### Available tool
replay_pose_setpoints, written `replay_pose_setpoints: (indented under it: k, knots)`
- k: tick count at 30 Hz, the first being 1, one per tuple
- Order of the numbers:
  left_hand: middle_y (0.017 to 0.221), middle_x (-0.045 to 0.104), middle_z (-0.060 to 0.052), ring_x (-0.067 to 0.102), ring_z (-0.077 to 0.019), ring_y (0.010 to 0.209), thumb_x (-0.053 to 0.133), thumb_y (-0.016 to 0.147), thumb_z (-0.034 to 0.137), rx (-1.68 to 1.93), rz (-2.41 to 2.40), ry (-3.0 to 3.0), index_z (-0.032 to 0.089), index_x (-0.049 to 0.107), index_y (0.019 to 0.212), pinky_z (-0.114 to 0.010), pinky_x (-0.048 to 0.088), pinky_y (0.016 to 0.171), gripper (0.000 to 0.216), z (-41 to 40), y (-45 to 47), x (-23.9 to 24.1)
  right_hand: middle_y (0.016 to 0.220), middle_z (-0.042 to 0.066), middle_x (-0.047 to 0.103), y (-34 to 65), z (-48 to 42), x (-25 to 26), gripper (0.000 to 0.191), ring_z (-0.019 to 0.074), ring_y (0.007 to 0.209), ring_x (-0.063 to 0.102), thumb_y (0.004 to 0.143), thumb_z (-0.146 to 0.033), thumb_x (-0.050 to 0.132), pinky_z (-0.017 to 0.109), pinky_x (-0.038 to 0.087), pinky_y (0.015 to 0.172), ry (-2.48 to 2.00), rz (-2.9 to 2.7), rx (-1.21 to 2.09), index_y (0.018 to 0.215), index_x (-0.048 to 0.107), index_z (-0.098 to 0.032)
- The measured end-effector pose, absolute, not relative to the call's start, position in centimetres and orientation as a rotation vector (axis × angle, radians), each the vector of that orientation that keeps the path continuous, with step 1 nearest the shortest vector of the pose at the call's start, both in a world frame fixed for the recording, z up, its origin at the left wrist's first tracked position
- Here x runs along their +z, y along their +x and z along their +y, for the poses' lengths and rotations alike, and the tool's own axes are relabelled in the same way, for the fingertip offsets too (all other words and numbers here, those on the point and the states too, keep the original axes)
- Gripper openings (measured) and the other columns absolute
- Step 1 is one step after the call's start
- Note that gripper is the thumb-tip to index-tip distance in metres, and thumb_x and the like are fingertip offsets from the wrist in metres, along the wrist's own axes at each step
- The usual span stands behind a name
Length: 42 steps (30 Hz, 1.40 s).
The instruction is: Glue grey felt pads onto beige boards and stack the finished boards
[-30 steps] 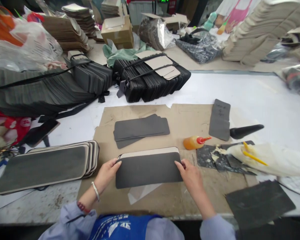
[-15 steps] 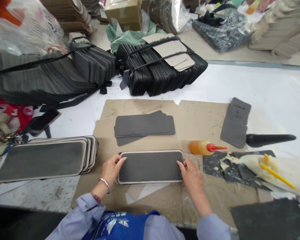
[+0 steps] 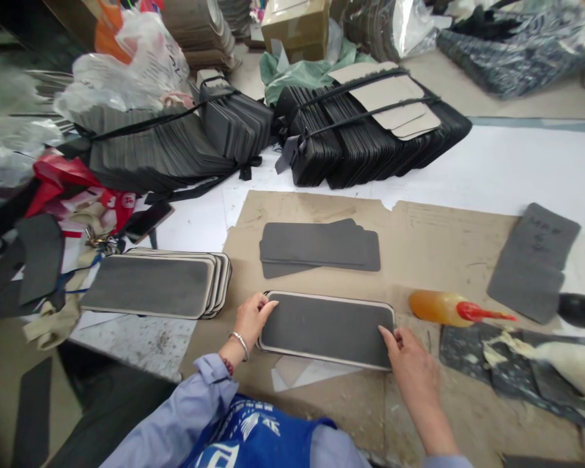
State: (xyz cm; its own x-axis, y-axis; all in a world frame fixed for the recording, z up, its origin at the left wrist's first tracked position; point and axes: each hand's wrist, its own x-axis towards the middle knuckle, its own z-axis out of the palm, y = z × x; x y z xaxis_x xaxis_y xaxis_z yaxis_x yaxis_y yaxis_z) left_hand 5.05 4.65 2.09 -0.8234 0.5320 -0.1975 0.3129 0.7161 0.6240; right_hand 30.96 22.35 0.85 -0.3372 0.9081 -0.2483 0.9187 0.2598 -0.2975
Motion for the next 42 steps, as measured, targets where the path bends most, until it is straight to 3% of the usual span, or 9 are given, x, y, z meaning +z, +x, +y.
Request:
replay_pose_setpoints:
  k: [14, 21, 24, 27, 31, 36, 42]
  knots:
    - [0.052, 0.045, 0.004, 0.045, -0.0132, 0.054, 0.055, 0.073, 0.033, 0.876, 2.564, 0.890, 0.021, 0.044, 0.056, -0.024, 0.036, 0.058, 0.024, 3.9, 4.7, 1.1, 0.063, 0.000, 0.055, 30.2, 21.5, 1.3, 0.038, 0.0145, 0.055, 0.043, 0.081, -0.055, 0.039, 0.027, 0.024, 0.052, 1.895, 2.484, -0.503, 0.063, 0.048, -0.022]
    - [0.054, 0.050, 0.002, 0.047, -0.0143, 0.053, 0.057, 0.078, 0.038, 0.565, 2.823, 0.866, 0.020, 0.046, 0.058, -0.025, 0.035, 0.054, 0.029, 3.0, 4.8, 1.5, 0.064, 0.001, 0.054, 30.1, 21.4, 1.2, 0.037, 0.0147, 0.055, 0.041, 0.081, -0.054, 0.038, 0.026, 0.023, 0.051, 1.903, 2.474, -0.545, 0.065, 0.046, -0.022]
    - [0.067, 0.058, -0.004, 0.054, -0.0180, 0.067, 0.046, 0.086, 0.035, 0.475, 2.898, 1.308, 0.017, 0.056, 0.071, -0.029, 0.040, 0.064, 0.025, 2.6, 6.2, 2.2, 0.065, 0.001, 0.054, 30.0, 21.4, 1.3, 0.037, 0.0149, 0.054, 0.040, 0.081, -0.054, 0.039, 0.026, 0.024, 0.050, 1.898, 2.454, -0.522, 0.064, 0.045, -0.022]
    - [0.100, 0.062, -0.009, 0.053, -0.0211, 0.099, 0.042, 0.088, 0.033, 0.479, 2.600, 1.894, 0.018, 0.059, 0.099, -0.036, 0.039, 0.087, 0.025, 3.2, 8.2, 2.2, 0.064, 0.001, 0.052, 30.0, 21.5, 1.3, 0.036, 0.0152, 0.053, 0.039, 0.079, -0.055, 0.043, 0.027, 0.025, 0.050, 1.896, 2.411, -0.532, 0.064, 0.044, -0.023]
    - [0.137, 0.041, -0.005, 0.028, -0.0277, 0.129, 0.042, 0.085, 0.049, 0.319, 2.337, 2.089, 0.030, 0.043, 0.127, -0.050, 0.022, 0.104, 0.046, 4.6, 9.4, 1.1, 0.060, 0.000, 0.048, 30.3, 21.7, 1.1, 0.036, 0.0157, 0.052, 0.039, 0.077, -0.057, 0.044, 0.027, 0.027, 0.050, 1.860, 2.415, -0.547, 0.064, 0.044, -0.024]
    - [0.145, 0.028, -0.001, 0.017, -0.0282, 0.134, 0.030, 0.086, 0.058, 0.183, 2.251, 2.049, 0.034, 0.031, 0.134, -0.055, 0.019, 0.104, 0.053, 4.7, 8.6, 0.2, 0.060, 0.000, 0.049, 30.4, 21.9, 0.7, 0.038, 0.0168, 0.053, 0.040, 0.076, -0.059, 0.042, 0.028, 0.027, 0.051, 1.856, 2.441, -0.570, 0.063, 0.044, -0.024]
    - [0.143, 0.032, -0.001, 0.022, -0.0281, 0.133, 0.038, 0.084, 0.056, 0.201, 2.264, 2.044, 0.035, 0.033, 0.133, -0.054, 0.012, 0.107, 0.053, 4.5, 8.5, 0.1, 0.056, -0.001, 0.050, 30.9, 22.0, 0.2, 0.038, 0.0169, 0.052, 0.046, 0.078, -0.058, 0.041, 0.028, 0.031, 0.050, 1.888, 2.535, -0.637, 0.064, 0.045, -0.023]
